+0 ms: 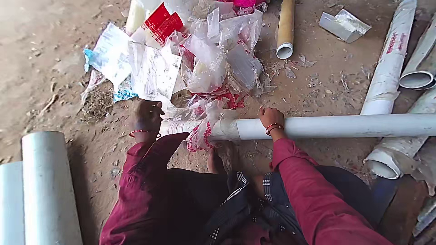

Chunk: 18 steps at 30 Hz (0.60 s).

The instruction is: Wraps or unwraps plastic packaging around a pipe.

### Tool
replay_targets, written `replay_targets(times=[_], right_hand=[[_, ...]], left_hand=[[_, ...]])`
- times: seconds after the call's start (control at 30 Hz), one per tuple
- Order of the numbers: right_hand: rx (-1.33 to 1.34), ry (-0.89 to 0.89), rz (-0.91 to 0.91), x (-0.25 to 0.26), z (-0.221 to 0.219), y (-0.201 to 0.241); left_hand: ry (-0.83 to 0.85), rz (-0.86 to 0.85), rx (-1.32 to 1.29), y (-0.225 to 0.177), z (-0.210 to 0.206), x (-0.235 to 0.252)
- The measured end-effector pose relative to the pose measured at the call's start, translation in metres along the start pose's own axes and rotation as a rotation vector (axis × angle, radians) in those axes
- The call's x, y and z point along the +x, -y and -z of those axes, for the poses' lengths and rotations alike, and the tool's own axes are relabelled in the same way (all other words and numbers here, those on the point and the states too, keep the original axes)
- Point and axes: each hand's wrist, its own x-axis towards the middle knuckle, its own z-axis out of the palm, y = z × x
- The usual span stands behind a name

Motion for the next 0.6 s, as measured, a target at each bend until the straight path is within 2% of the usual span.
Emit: replay_targets(times=[0.03,0.07,0.13,0.17,0.2,0.23,0.4,0.47,0.53,0.6], right_hand=[[-0.009,0.006,0.004,0.0,0.0,0.002],[-0.018,0.013,0.007,0.001,0.001,0.004],[-0.033,0.01,0.005,0.001,0.002,0.003],[-0.033,-0.006,0.007,-0.002,0.0,0.002],[-0.042,-0.007,0.002,-0.003,0.0,0.002],[-0.053,-0.004,-0.006,-0.005,0.001,0.003],[-0.106,-0.011,-0.026,-0.02,0.001,0.0],[-0.123,-0.02,-0.023,-0.023,0.001,0.001],[-0.134,-0.01,-0.027,-0.026,0.003,0.003],[-0.135,-0.015,-0.032,-0.031,0.002,0.003]], left_hand=[[0.06,0.013,0.022,-0.016,-0.012,-0.013],[0.228,0.057,0.068,-0.04,-0.03,-0.026],[0.718,0.228,0.261,-0.086,-0.078,-0.046],[0.899,0.31,0.348,-0.104,-0.098,-0.054],[1.009,0.371,0.396,-0.116,-0.11,-0.058],[1.045,0.395,0.408,-0.116,-0.119,-0.062],[1.042,0.347,0.272,-0.096,-0.142,-0.067],[0.972,0.331,0.23,-0.099,-0.136,-0.061],[0.676,0.417,0.048,-0.089,-0.115,-0.042],[0.273,0.518,-0.309,-0.054,-0.085,-0.013]])
